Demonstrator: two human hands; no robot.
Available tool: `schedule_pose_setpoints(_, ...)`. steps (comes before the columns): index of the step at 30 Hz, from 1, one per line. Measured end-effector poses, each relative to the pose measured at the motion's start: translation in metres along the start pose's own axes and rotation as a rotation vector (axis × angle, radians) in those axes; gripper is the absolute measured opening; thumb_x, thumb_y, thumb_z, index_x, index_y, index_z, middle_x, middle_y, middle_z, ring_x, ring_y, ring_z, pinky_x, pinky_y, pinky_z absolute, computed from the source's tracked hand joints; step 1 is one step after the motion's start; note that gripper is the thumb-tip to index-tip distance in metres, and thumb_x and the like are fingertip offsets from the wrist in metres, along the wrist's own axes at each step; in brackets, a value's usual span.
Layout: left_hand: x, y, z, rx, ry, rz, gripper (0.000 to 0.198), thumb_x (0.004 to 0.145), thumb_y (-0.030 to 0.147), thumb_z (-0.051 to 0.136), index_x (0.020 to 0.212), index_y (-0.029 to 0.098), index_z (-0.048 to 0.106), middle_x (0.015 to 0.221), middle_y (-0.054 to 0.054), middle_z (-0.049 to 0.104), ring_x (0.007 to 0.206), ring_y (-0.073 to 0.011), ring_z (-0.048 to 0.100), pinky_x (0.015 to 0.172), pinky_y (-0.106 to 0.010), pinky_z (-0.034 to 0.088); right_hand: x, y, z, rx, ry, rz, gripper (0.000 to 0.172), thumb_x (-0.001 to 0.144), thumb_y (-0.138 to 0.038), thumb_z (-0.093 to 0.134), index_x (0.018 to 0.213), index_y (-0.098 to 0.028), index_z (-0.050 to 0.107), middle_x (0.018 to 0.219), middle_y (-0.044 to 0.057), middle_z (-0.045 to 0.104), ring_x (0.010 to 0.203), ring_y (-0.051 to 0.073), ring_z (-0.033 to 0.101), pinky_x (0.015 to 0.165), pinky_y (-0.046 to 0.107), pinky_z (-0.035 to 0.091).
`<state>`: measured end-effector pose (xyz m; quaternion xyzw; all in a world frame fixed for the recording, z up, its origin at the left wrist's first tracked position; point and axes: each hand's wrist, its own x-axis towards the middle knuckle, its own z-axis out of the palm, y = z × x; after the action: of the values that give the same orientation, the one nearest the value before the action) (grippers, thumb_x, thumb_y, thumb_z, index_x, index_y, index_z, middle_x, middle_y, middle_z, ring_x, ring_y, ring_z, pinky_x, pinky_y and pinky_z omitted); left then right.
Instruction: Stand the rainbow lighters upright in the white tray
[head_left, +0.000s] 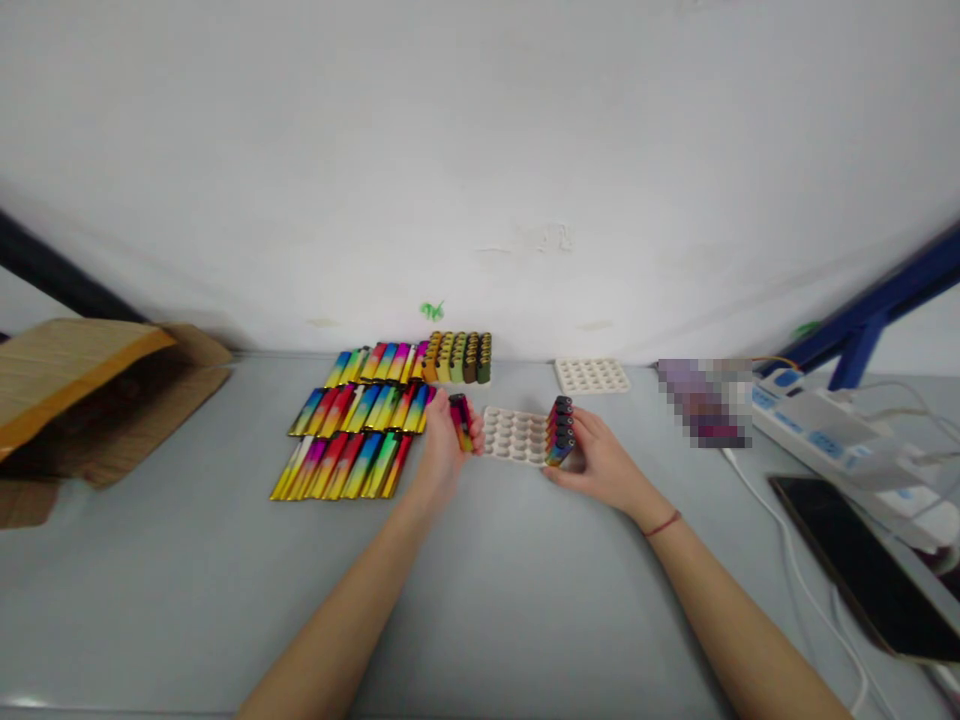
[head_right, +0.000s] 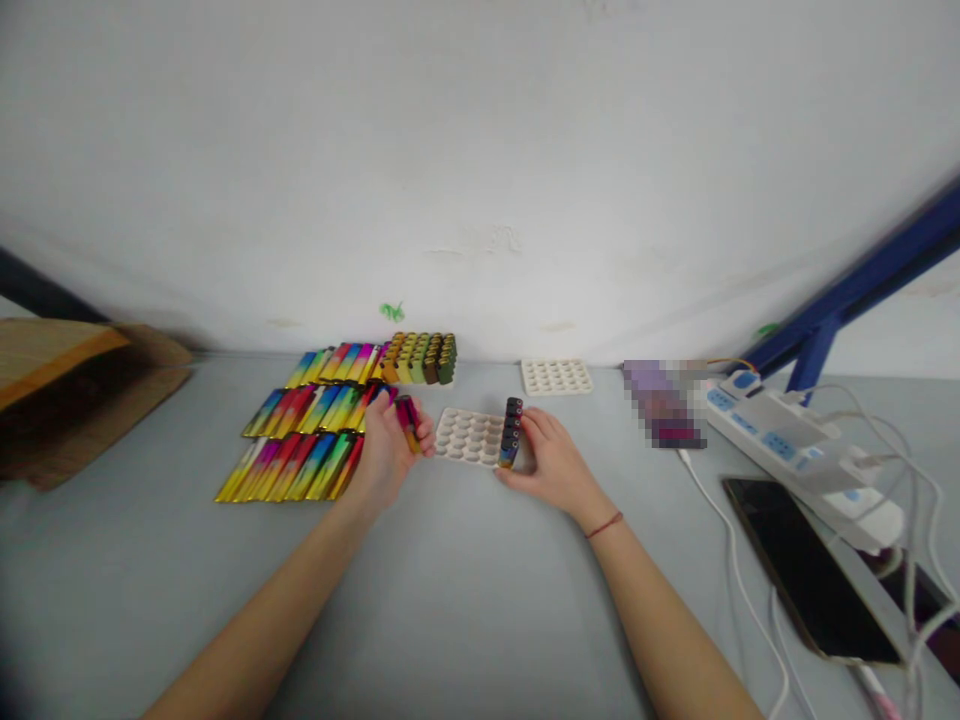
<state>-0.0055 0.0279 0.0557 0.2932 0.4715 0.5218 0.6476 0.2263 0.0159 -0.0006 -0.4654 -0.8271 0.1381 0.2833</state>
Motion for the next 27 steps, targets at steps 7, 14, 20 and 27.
schedule_pose_setpoints(7,-0.0006,-0.0081,-0.0016,0.065,-0.006,0.077,0.037,0.084,0.049,0.032,0.059,0.023,0.039,0.046,0.004,0.037,0.04,-0.0113,0.039,0.041,-0.023,0.034,-0.0001,0.0007,0.0008,-0.006,0.001,0.0,0.064,0.077,-0.044,0.07,0.132,-0.018,0.051,0.135,0.018,0.055,0.125,0.035,0.051,0.108,0.057,0.041)
schedule_pose_setpoints(14,-0.0004,-0.0052,-0.002,0.047,0.04,0.16,0.041,0.085,0.039,0.029,0.049,0.022,0.038,0.043,0.003,0.032,0.039,-0.009,0.029,0.04,-0.021,0.027,-0.0004,0.0015,0.0014,-0.007,-0.002,0.001,0.063,0.078,-0.044,0.07,0.132,-0.016,0.051,0.135,0.019,0.055,0.126,0.035,0.051,0.109,0.056,0.04)
schedule_pose_setpoints(20,-0.0014,-0.0037,-0.0011,0.031,0.123,0.199,0.038,0.086,0.042,0.034,0.054,0.021,0.036,0.046,0.006,0.03,0.038,-0.0072,0.027,0.039,-0.02,0.025,0.0,0.0004,0.0013,-0.002,0.003,0.004,0.063,0.077,-0.044,0.07,0.132,-0.018,0.052,0.134,0.018,0.055,0.125,0.036,0.051,0.108,0.057,0.041)
schedule_pose_setpoints(27,-0.0029,-0.0029,-0.0003,-0.062,0.158,0.171,0.039,0.086,0.049,0.034,0.058,0.021,0.037,0.045,0.008,0.028,0.035,-0.0065,0.026,0.038,-0.019,0.022,-0.0003,0.0009,0.0012,-0.004,0.002,0.0,0.061,0.078,-0.043,0.07,0.129,-0.016,0.052,0.133,0.019,0.056,0.124,0.034,0.052,0.108,0.055,0.042)
